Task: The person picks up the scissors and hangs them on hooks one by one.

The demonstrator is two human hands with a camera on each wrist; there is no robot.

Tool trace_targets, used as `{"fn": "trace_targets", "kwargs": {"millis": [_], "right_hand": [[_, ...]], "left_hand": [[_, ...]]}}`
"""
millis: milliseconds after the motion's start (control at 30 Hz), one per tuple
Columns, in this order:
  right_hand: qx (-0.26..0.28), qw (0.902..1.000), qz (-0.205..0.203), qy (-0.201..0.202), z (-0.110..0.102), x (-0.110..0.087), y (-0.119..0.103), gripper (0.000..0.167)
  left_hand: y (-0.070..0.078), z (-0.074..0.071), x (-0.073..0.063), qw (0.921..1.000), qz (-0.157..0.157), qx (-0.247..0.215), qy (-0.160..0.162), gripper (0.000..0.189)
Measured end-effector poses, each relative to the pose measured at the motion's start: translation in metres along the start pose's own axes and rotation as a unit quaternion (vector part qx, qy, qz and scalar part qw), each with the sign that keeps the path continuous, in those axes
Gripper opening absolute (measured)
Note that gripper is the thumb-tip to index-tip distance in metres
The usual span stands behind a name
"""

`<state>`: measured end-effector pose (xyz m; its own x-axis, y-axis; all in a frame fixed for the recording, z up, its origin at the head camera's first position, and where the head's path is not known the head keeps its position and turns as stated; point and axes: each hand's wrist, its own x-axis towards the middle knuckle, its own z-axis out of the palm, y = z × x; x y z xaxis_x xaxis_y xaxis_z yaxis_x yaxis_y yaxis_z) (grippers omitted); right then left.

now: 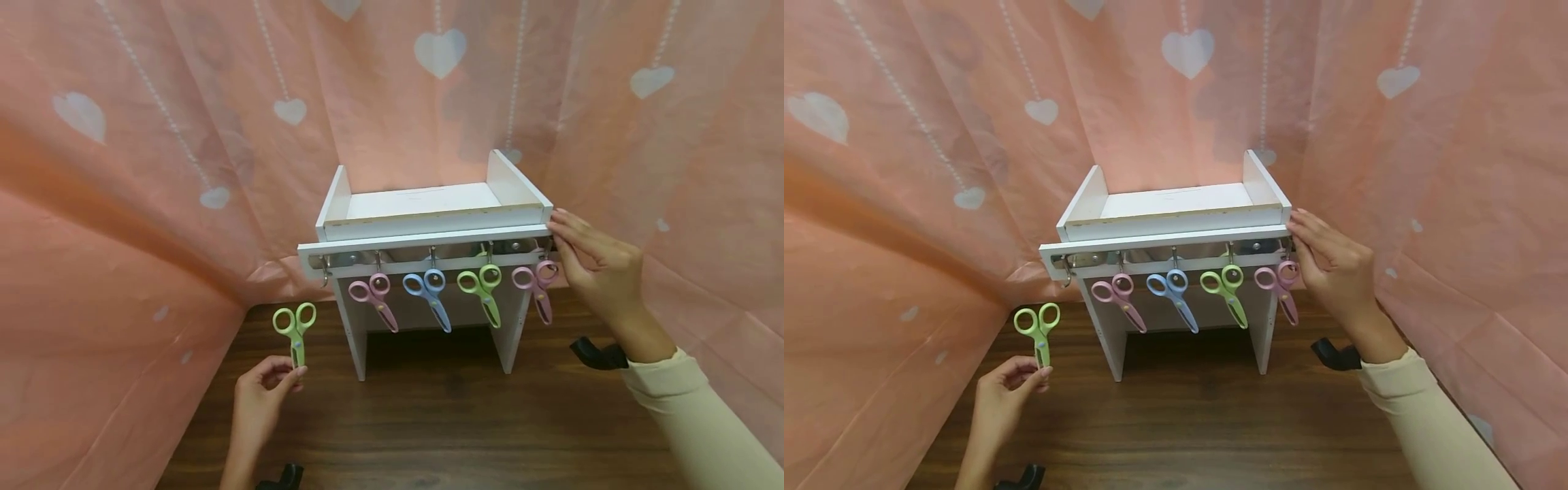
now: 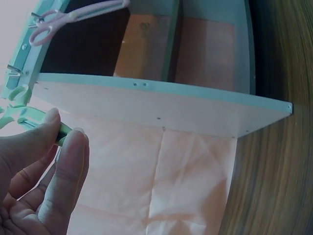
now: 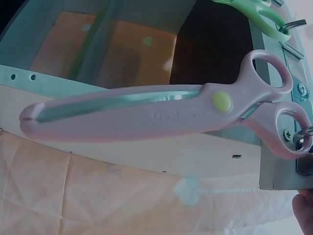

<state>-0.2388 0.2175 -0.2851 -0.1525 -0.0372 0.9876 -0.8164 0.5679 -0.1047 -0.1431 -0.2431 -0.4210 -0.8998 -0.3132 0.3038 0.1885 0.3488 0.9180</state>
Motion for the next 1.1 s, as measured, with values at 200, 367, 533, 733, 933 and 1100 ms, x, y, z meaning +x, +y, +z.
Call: {"fn": "trace_targets", "kwargs": {"millis": [200,367,533,733,933,1100], "right_hand": [[0.0,1.0,-0.001,-0.005,-0.002,-0.001,0.0,0.021],[0.0,0.9999,-0.006,-0.013,-0.005,-0.001,0.0,0.022],[0.003,0.9996,-0.009,-0.026,-0.006,0.0,0.001,0.025],[0.001,0.9989,-0.008,-0.047,-0.009,-0.002,0.007,0.027],[-0.007,0.9978,-0.008,-0.066,-0.011,-0.006,0.018,0.027],[-0.005,0.9977,-0.012,-0.067,-0.012,-0.006,0.02,0.026]], "left_hand": [[0.004,0.002,-0.003,0.9995,-0.011,-0.029,-0.012,0.01],[0.006,0.004,-0.004,0.9983,-0.006,-0.055,-0.018,0.012],[0.01,0.005,-0.003,0.9966,0.002,-0.079,-0.025,0.014],[0.012,0.008,-0.001,0.9939,0.007,-0.103,-0.037,0.014],[0.014,0.012,0.001,0.9919,0.012,-0.12,-0.041,0.014],[0.016,0.016,0.004,0.9901,0.006,-0.133,-0.045,0.015]]}}
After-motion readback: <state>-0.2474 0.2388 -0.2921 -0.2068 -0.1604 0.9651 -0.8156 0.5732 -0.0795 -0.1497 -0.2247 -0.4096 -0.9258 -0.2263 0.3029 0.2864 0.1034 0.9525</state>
